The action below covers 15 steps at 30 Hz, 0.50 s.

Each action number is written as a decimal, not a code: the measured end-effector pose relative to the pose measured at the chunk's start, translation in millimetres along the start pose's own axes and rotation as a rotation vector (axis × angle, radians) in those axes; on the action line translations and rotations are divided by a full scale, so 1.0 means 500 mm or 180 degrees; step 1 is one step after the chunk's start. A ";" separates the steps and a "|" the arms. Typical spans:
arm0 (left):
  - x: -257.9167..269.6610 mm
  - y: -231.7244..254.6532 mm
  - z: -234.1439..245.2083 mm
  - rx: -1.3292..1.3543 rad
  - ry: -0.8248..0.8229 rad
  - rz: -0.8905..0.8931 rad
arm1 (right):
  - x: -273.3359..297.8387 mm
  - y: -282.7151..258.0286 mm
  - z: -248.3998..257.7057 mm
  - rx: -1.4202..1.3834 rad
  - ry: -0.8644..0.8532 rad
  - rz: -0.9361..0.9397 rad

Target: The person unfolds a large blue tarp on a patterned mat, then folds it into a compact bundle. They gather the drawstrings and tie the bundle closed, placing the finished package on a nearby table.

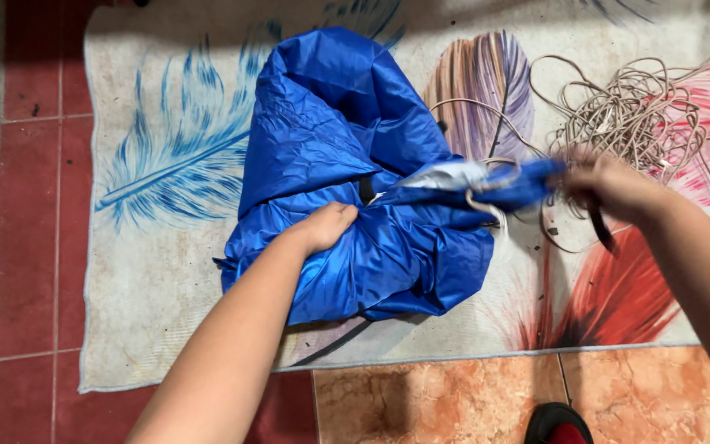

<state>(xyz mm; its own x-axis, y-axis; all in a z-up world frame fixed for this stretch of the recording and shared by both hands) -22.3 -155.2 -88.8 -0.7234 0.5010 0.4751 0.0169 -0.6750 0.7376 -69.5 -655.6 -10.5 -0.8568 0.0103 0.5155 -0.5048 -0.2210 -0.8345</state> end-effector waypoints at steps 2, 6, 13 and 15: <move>-0.001 -0.003 0.001 -0.0104 -0.0170 0.0233 | -0.015 -0.071 -0.011 -0.0563 0.1086 0.0967; 0.001 -0.018 0.000 -0.0087 -0.0438 0.0618 | 0.034 -0.148 -0.134 0.1538 0.2266 0.2439; 0.000 -0.056 -0.025 0.0472 -0.0793 0.1119 | 0.255 -0.157 -0.563 0.3914 -0.0331 0.2596; -0.003 -0.069 -0.049 0.0331 -0.1018 0.1114 | 0.267 -0.165 -0.605 0.3891 -0.0083 0.2750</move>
<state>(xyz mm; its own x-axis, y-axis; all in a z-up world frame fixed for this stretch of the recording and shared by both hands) -38.6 -145.8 -126.5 -0.4138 0.4059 0.8149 0.3022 -0.7831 0.5435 -174.1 -341.2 68.1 -0.8284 -0.5597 -0.0245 0.5518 -0.8075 -0.2085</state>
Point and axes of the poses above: each hand's wrist, its own x-axis away from the middle knuckle, its own z-axis out of the back of the hand, y = z × x, the point moved 3 cm from there along -x, towards the middle knuckle, and after that the axes turned 5 degrees about y, right-handed, at the moved point
